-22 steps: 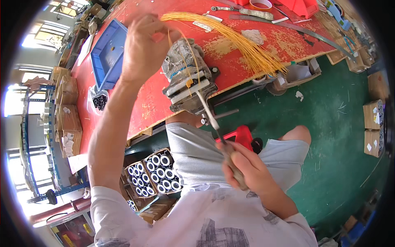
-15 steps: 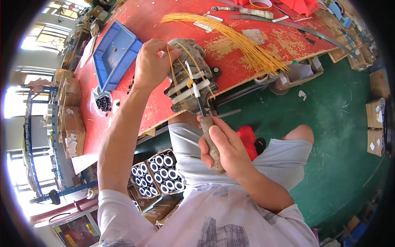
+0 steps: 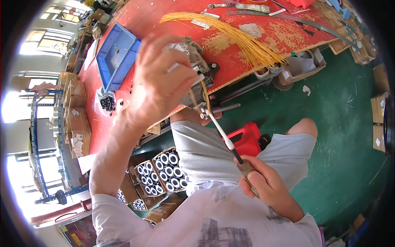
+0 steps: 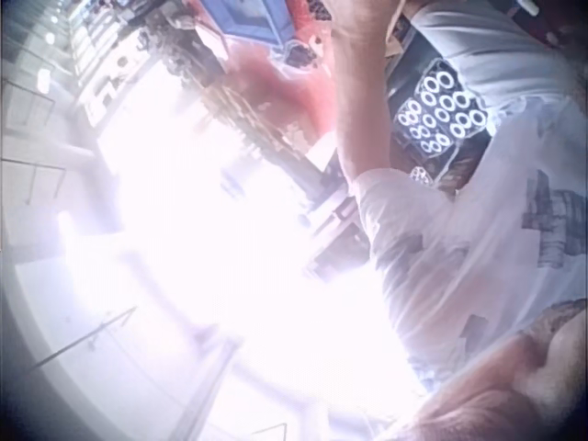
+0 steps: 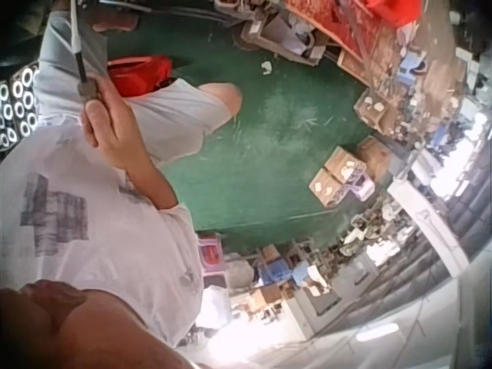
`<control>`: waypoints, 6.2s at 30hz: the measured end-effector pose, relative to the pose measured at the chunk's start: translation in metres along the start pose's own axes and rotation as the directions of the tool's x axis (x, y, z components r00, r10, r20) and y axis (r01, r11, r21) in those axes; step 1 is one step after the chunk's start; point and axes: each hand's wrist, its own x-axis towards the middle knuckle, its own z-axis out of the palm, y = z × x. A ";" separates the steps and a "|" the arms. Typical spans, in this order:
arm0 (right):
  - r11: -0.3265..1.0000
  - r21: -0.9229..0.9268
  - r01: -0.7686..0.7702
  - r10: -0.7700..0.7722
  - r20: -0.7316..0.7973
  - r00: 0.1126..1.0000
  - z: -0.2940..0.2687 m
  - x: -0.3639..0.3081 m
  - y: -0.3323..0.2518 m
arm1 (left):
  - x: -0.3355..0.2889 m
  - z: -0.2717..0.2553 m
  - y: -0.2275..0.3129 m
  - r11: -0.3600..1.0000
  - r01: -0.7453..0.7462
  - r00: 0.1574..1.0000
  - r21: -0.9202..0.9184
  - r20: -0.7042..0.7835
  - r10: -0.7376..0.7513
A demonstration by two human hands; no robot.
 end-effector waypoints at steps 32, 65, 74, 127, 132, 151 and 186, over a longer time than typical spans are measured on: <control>0.929 0.369 -0.002 -0.019 0.053 0.998 0.002 0.003 0.016 | 0.029 -0.004 -0.008 0.996 -0.054 0.997 0.076 0.053 0.050; 0.815 0.554 -0.170 0.036 0.245 0.969 0.018 0.051 0.010 | 0.037 0.023 -0.049 0.996 0.017 1.000 0.086 0.011 -0.018; 0.651 0.759 -0.033 -0.053 0.089 0.995 0.066 0.105 -0.006 | -0.012 0.054 -0.070 0.932 0.363 0.929 0.026 0.067 -0.364; 0.793 0.486 -0.368 0.167 0.408 0.898 0.000 0.016 0.029 | 0.021 0.040 -0.069 0.977 0.204 0.951 0.065 0.222 -0.214; 0.842 0.386 -0.377 0.271 0.302 0.914 -0.013 0.052 0.097 | 0.022 0.035 -0.060 0.889 0.455 0.871 -0.050 0.230 -0.433; 0.970 0.085 -0.227 0.235 -0.108 0.966 -0.039 0.037 0.051 | 0.011 -0.008 -0.015 0.724 0.653 0.676 -0.223 0.602 -0.425; 0.816 -0.565 0.125 -0.492 -0.563 0.664 -0.035 0.038 0.034 | -0.106 0.064 -0.004 0.522 0.332 0.742 -0.785 -0.124 -0.659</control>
